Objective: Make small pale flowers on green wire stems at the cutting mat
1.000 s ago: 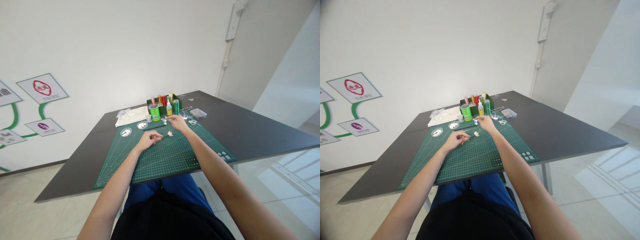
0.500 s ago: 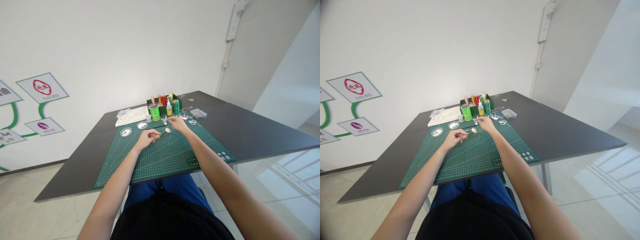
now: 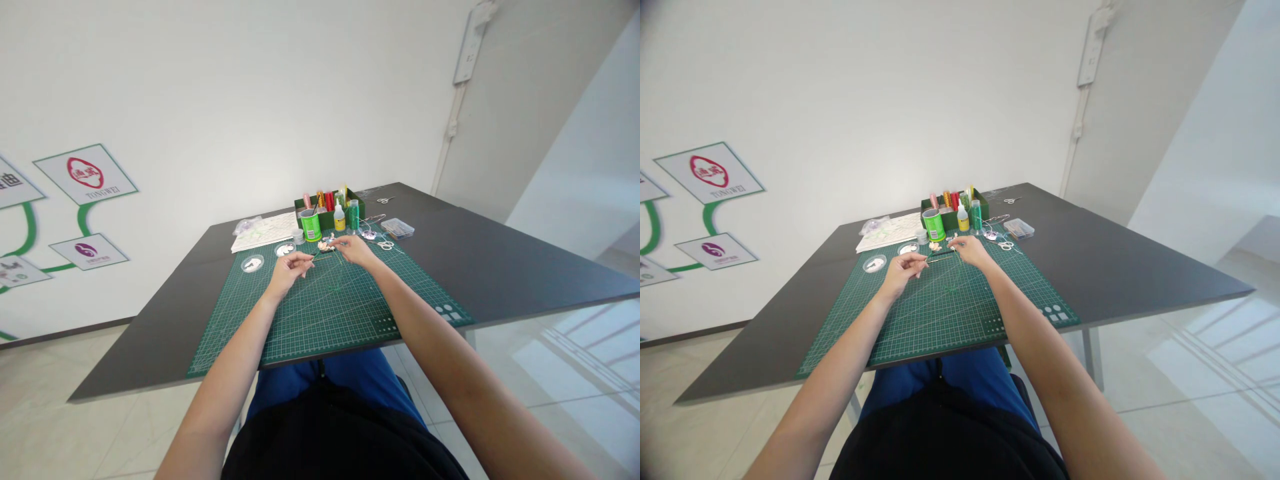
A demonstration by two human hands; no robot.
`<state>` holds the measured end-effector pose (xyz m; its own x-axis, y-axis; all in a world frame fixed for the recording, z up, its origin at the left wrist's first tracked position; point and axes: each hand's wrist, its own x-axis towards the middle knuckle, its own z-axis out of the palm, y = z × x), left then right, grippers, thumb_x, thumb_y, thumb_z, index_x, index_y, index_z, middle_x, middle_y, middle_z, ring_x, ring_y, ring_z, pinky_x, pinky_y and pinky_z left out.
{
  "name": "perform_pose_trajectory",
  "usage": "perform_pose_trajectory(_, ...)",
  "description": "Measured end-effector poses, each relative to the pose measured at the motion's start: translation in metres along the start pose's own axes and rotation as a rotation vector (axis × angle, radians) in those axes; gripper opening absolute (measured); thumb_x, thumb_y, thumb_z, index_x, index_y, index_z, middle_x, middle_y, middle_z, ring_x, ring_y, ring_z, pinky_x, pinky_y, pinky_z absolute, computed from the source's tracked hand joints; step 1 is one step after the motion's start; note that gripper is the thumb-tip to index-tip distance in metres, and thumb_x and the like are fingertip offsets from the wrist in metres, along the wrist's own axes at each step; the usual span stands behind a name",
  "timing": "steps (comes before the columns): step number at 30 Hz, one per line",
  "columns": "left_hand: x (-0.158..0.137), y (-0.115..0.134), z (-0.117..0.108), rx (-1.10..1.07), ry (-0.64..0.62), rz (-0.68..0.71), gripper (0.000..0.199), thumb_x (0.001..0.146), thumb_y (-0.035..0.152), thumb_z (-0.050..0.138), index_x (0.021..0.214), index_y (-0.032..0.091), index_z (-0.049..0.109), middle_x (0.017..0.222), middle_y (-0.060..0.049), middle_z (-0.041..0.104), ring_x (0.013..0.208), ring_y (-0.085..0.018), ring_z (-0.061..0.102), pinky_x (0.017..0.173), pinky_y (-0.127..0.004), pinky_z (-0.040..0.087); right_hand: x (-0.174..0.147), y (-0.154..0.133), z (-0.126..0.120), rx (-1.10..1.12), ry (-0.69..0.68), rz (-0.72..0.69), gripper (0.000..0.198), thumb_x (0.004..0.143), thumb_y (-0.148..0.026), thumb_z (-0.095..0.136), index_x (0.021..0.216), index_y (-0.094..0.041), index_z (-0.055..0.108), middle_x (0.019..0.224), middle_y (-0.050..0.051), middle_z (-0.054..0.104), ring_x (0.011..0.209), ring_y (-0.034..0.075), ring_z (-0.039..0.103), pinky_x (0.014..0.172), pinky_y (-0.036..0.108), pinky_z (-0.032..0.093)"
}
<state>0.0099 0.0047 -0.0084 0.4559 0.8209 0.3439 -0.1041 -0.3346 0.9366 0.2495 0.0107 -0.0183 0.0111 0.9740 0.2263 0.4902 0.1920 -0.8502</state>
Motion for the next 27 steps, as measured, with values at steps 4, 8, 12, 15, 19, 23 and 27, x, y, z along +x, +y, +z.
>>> perform_pose_trajectory(4,0.0,0.002,-0.002,0.0,0.089,0.012,0.037,0.066,0.04,0.088,0.091,0.014,0.077,0.069,-0.003,0.07,0.049,-0.008,0.05,0.046,-0.02,0.036,-0.002,-0.003,0.0,-0.036,-0.009,-0.008,0.033,0.09,-0.024,0.051,0.104,-0.011,0.078,0.043,-0.006,0.042,0.041,0.01,0.041,0.052,0.023,0.039)
perform_pose_trajectory(8,0.002,0.001,-0.004,-0.021,0.159,0.031,0.039,0.065,0.04,0.088,0.092,0.015,0.076,0.071,-0.004,0.071,0.05,-0.008,0.051,0.047,-0.02,0.037,-0.004,-0.006,0.002,-0.052,-0.029,-0.013,0.033,0.09,-0.023,0.05,0.103,-0.011,0.078,0.043,-0.006,0.043,0.041,0.011,0.042,0.054,0.024,0.039)
perform_pose_trajectory(12,0.004,-0.003,-0.007,-0.038,0.226,0.037,0.039,0.065,0.041,0.087,0.092,0.015,0.076,0.073,-0.004,0.071,0.048,-0.007,0.05,0.045,-0.02,0.036,-0.004,-0.006,0.002,-0.046,-0.051,-0.023,0.033,0.09,-0.022,0.05,0.103,-0.011,0.078,0.044,-0.006,0.044,0.041,0.011,0.042,0.054,0.024,0.039)
perform_pose_trajectory(15,0.006,-0.004,-0.009,-0.009,0.265,0.043,0.039,0.067,0.041,0.086,0.094,0.015,0.075,0.073,-0.004,0.071,0.049,-0.007,0.05,0.046,-0.019,0.036,-0.005,-0.006,0.002,-0.042,-0.064,-0.028,0.032,0.089,-0.022,0.05,0.102,-0.011,0.077,0.043,-0.007,0.043,0.04,0.01,0.041,0.054,0.024,0.039)
perform_pose_trajectory(19,0.007,-0.004,-0.012,0.039,0.307,0.061,0.041,0.069,0.041,0.083,0.1,0.015,0.074,0.076,-0.004,0.071,0.05,-0.007,0.049,0.048,-0.02,0.038,-0.005,-0.007,0.003,-0.036,-0.073,-0.018,0.03,0.09,-0.021,0.05,0.101,-0.011,0.076,0.042,-0.007,0.042,0.038,0.01,0.041,0.052,0.023,0.037)
perform_pose_trajectory(23,0.006,-0.003,-0.013,0.048,0.311,0.082,0.041,0.072,0.039,0.081,0.106,0.016,0.074,0.077,-0.003,0.069,0.052,-0.007,0.048,0.048,-0.02,0.037,-0.006,-0.007,0.003,-0.022,-0.089,-0.021,0.03,0.091,-0.02,0.05,0.102,-0.011,0.077,0.042,-0.007,0.042,0.039,0.01,0.042,0.05,0.022,0.037)
perform_pose_trajectory(27,0.006,-0.003,-0.013,0.015,0.322,0.065,0.043,0.069,0.037,0.082,0.107,0.016,0.075,0.076,-0.002,0.067,0.052,-0.006,0.046,0.047,-0.019,0.034,-0.006,-0.006,0.005,-0.026,-0.099,-0.017,0.03,0.09,-0.019,0.05,0.101,-0.012,0.077,0.043,-0.006,0.043,0.039,0.01,0.042,0.048,0.022,0.035)
